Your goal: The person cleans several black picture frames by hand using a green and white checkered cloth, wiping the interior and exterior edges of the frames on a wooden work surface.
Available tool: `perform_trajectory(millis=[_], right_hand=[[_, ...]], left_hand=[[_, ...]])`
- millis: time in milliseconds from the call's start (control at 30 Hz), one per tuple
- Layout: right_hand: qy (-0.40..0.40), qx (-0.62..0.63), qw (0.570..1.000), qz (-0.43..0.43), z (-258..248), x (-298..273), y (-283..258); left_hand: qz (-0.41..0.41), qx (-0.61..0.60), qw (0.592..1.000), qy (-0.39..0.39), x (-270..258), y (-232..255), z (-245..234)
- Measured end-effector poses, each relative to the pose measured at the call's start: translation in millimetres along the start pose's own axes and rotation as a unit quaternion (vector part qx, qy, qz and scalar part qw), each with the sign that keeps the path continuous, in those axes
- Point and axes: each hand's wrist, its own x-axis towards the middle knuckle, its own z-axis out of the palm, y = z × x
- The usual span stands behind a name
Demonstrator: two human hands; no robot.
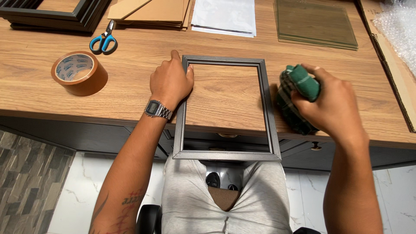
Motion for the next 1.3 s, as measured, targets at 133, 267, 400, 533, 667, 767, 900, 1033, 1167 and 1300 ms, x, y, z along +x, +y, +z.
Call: perform_trajectory(millis=[133, 267, 400, 533, 667, 767, 900, 1033, 1167, 1300], right_hand=[[0.137, -0.117, 0.978, -0.102, 10, 1, 27], [0.195, -0.116, 0.946, -0.233, 40, 14, 15], [0.009, -0.049, 0.982, -0.185, 62, -7, -2], [-0.067, -0.081, 0.983, -0.153, 73, -7, -4], [-0.053, -0.071, 0.984, -0.154, 84, 26, 5], [-0.040, -0.104, 0.982, -0.150, 104, 66, 26], [-0.029, -0.116, 0.979, -0.166, 110, 92, 31], [-0.076, -0.130, 0.977, -0.152, 80, 49, 4], [-0.146, -0.101, 0.972, -0.153, 38, -24, -20], [-0.182, -0.158, 0.966, -0.094, 25, -45, -15]], left_hand=[[0.069, -0.081, 0.994, 0.010, -34, -8, -32], [0.279, -0.089, 0.955, 0.040, -51, -43, -28], [0.233, -0.079, 0.969, -0.013, -53, -48, -22], [0.222, -0.086, 0.971, -0.034, -51, -46, -22], [0.212, -0.105, 0.970, -0.050, -52, -45, -26], [0.205, -0.104, 0.972, -0.047, -50, -47, -23], [0.198, -0.101, 0.974, -0.045, -52, -44, -24], [0.195, -0.096, 0.975, -0.034, -53, -42, -26], [0.224, -0.093, 0.970, -0.011, -53, -46, -17], [0.229, -0.095, 0.969, -0.020, -52, -46, -21]])
